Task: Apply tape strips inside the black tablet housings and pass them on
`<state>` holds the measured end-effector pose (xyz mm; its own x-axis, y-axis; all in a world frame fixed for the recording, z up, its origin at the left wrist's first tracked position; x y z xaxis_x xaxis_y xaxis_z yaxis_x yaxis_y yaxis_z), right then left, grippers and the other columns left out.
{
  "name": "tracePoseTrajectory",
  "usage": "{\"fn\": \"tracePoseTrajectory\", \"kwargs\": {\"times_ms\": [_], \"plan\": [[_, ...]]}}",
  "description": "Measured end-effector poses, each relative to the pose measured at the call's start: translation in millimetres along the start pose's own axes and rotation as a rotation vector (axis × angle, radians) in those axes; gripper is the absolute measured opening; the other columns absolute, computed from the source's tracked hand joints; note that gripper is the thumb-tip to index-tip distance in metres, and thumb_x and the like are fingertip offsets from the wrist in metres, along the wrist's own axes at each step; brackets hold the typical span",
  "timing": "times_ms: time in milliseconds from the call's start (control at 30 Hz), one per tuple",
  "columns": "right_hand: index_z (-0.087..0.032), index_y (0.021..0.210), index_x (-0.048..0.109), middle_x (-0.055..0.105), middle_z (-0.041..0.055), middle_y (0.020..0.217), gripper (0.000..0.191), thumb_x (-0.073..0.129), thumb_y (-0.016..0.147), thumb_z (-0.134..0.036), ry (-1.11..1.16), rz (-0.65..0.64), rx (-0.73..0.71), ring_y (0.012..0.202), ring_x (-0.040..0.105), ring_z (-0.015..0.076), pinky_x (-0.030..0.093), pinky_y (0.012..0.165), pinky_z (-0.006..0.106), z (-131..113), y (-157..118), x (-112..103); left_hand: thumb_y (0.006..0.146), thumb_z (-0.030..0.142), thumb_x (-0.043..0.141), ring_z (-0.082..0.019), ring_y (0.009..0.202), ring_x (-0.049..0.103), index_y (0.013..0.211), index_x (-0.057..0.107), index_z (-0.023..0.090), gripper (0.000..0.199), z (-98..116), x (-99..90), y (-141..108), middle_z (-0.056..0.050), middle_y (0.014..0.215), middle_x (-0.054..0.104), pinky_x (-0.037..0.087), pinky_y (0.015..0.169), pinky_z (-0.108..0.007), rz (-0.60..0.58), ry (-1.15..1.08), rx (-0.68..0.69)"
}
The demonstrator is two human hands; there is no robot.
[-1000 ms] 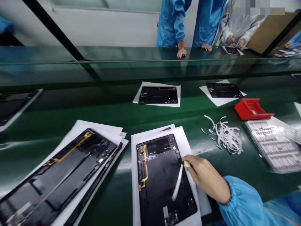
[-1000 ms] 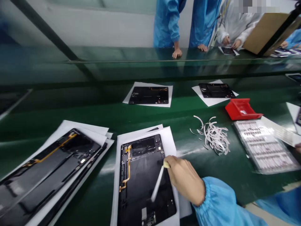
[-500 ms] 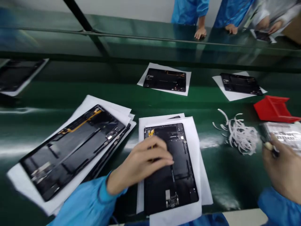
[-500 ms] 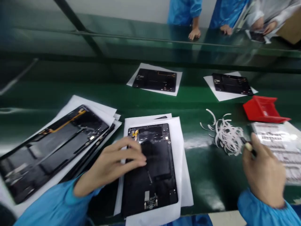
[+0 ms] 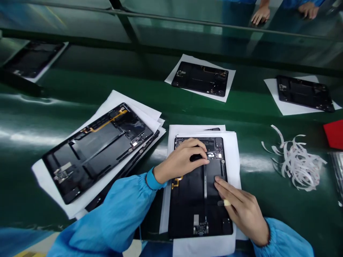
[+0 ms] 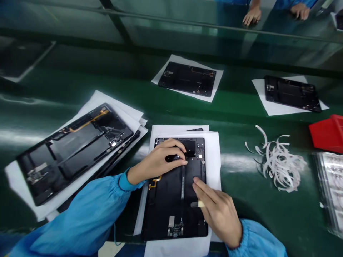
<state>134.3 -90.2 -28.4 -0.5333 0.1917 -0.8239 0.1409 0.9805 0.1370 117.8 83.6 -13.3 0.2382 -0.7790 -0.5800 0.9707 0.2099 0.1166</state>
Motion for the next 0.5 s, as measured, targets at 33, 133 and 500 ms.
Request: {"fn": "tracePoseTrajectory", "kwargs": {"times_ms": [33, 133, 500], "plan": [[-0.016, 0.137, 0.051, 0.052, 0.0077, 0.142, 0.041, 0.034, 0.100, -0.008, 0.003, 0.000, -0.003, 0.102, 0.069, 0.0215, 0.062, 0.081, 0.035, 0.8, -1.3, 0.4, 0.088, 0.026, 0.068, -0.018, 0.101, 0.058, 0.084, 0.068, 0.019, 0.008, -0.8, 1.1, 0.3, -0.003, 0.104, 0.063, 0.044, 0.091, -0.033, -0.005, 0.017, -0.004], [-0.016, 0.139, 0.049, 0.052, 0.0081, 0.142, 0.041, 0.035, 0.100, -0.008, 0.007, 0.000, -0.010, 0.103, 0.068, 0.0219, 0.062, 0.079, 0.036, -0.3, -1.7, 1.2, 0.090, 0.026, 0.066, -0.019, 0.102, 0.057, 0.085, 0.067, 0.019, 0.009, -2.9, 4.1, 0.5, -0.003, 0.106, 0.063, 0.044, 0.090, -0.034, -0.015, 0.054, -0.018], [-0.018, 0.140, 0.047, 0.053, 0.0080, 0.141, 0.042, 0.036, 0.100, -0.008, 0.029, 0.015, 0.006, 0.108, 0.066, 0.0222, 0.061, 0.081, 0.036, 0.9, 0.0, 1.6, 0.090, 0.025, 0.066, -0.019, 0.098, 0.055, 0.084, 0.064, 0.018, 0.009, -2.9, 6.9, -1.6, -0.003, 0.100, 0.061, 0.044, 0.087, -0.035, -0.013, 0.083, -0.013]]}}
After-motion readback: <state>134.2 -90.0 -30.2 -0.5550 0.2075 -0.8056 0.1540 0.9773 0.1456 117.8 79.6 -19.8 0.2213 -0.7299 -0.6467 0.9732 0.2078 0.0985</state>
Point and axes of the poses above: each hand's wrist, its own y-axis towards the middle knuckle, its own x-axis out of the palm, z = x × y, the point moved 10 cm from there along y, towards the middle knuckle
